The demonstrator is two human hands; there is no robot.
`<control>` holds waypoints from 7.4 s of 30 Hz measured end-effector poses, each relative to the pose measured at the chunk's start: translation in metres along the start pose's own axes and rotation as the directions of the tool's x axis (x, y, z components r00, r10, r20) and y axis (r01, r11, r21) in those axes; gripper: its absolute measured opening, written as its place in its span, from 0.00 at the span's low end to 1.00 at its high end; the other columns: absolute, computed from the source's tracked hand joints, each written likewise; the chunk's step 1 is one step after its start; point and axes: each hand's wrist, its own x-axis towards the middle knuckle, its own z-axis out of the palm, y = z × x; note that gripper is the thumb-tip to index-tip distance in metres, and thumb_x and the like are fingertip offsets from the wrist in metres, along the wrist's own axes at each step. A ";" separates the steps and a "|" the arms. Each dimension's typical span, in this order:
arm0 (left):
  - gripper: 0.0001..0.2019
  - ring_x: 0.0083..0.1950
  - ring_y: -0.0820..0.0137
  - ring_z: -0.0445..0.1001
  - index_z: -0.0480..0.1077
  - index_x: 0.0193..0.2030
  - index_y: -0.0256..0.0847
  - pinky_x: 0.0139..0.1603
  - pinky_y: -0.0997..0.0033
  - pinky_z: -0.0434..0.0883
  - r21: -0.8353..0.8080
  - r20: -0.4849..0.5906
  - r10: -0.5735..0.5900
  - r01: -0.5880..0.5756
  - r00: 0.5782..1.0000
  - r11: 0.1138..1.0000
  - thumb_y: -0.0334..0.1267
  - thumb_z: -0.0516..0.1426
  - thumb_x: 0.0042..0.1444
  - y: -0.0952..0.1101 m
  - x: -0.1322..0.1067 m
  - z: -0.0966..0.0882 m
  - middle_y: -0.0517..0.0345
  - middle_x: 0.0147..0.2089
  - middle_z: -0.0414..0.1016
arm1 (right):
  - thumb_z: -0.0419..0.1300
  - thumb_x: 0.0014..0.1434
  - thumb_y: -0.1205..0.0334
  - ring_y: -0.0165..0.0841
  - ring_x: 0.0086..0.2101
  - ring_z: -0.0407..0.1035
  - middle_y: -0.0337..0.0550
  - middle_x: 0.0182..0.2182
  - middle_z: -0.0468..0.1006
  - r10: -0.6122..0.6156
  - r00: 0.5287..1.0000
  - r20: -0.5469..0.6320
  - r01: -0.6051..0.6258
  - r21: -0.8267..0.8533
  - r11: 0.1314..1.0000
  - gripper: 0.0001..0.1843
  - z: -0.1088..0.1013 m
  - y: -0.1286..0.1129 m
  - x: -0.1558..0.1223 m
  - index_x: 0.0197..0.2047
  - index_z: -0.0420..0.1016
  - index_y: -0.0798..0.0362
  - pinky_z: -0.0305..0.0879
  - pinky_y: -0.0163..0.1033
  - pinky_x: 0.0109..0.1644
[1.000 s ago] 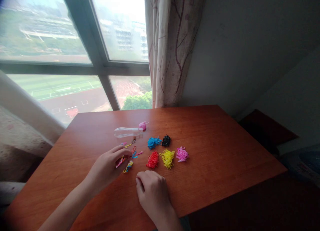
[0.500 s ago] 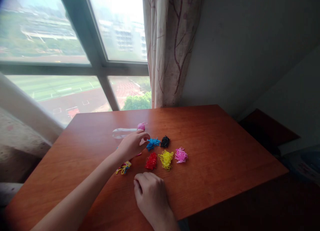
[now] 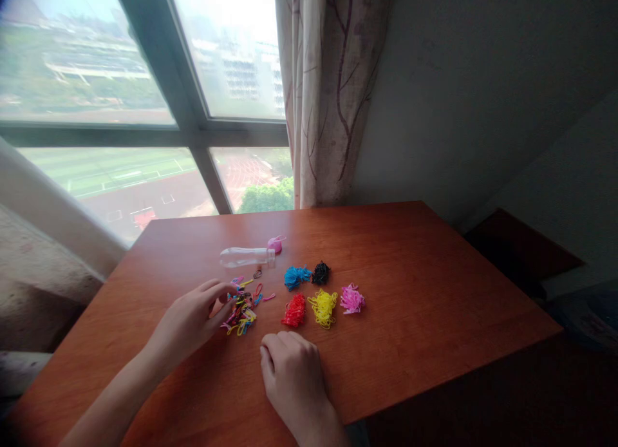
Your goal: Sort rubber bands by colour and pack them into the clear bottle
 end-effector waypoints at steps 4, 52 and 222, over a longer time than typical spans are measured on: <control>0.11 0.38 0.66 0.76 0.72 0.43 0.46 0.36 0.70 0.67 -0.007 0.006 -0.047 0.047 0.999 0.999 0.41 0.49 0.62 -0.010 -0.023 0.007 0.58 0.42 0.74 | 0.56 0.62 0.70 0.32 0.32 0.70 0.35 0.29 0.77 0.023 1.000 0.010 -0.023 -0.024 0.999 0.07 0.001 -0.003 0.002 0.34 0.71 0.48 0.52 0.36 0.34; 0.11 0.38 0.67 0.76 0.73 0.42 0.47 0.38 0.71 0.69 -0.116 0.023 0.028 -0.025 0.999 0.993 0.41 0.49 0.65 -0.007 -0.043 0.018 0.58 0.40 0.76 | 0.58 0.63 0.69 0.33 0.31 0.74 0.37 0.30 0.79 0.051 0.999 -0.010 -0.052 -0.183 0.982 0.05 0.021 -0.028 0.031 0.37 0.71 0.49 0.55 0.35 0.31; 0.10 0.29 0.71 0.71 0.73 0.37 0.43 0.33 0.73 0.66 -0.215 -0.079 -0.013 -0.004 0.997 0.977 0.41 0.52 0.62 -0.004 -0.039 0.016 0.61 0.33 0.76 | 0.60 0.60 0.68 0.33 0.32 0.72 0.37 0.30 0.79 0.069 0.998 -0.014 -0.070 -0.068 0.995 0.05 0.010 -0.021 0.014 0.34 0.70 0.49 0.53 0.35 0.33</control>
